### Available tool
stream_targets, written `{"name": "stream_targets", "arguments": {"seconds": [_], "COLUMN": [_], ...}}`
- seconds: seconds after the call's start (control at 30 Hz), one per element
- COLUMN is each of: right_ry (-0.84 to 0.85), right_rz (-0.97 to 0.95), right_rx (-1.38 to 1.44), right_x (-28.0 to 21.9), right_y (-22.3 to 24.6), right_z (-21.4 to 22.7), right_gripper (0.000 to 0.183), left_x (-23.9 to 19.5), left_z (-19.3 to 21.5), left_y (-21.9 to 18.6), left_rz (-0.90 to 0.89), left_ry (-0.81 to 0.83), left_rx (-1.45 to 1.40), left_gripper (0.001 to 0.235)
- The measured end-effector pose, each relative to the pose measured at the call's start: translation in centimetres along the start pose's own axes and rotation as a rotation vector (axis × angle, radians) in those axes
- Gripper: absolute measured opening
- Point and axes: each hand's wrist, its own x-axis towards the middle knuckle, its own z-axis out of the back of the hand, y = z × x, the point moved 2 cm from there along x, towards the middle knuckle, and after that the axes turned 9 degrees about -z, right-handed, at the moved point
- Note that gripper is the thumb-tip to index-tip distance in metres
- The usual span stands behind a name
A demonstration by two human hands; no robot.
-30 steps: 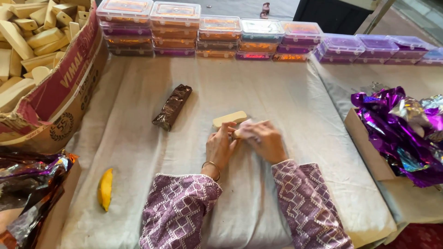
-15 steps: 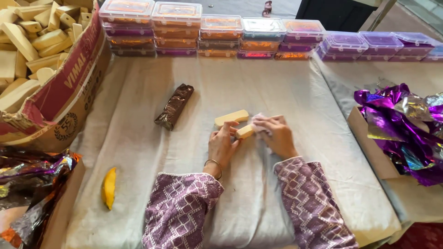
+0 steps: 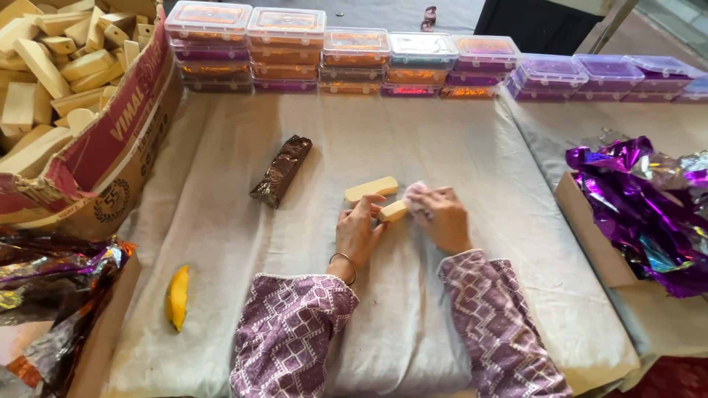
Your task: The recorder is wrapping rectangular chocolate bars first in a silver foil then in a brown paper wrapper.
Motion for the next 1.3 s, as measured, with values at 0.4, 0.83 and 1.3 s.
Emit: {"name": "stream_targets", "arguments": {"seconds": [0.4, 0.83, 1.3], "right_ry": [-0.081, 0.129, 0.483], "right_rz": [-0.044, -0.742, -0.667], "right_rx": [0.099, 1.668, 1.625], "right_x": [0.0, -0.6, -0.9], "right_y": [0.1, -5.9, 2.5], "right_z": [-0.4, -7.1, -1.5], "right_gripper": [0.026, 0.045, 0.048], "left_x": [-0.3, -0.4, -0.1], "left_z": [0.1, -5.2, 1.7], "left_y": [-0.6, 3.2, -4.9], "left_rz": [-0.035, 0.112, -0.013], "left_ry": [0.004, -0.010, 0.005], "left_rx": [-0.002, -0.624, -0.048], "left_gripper": [0.047, 0.043, 0.049]}}
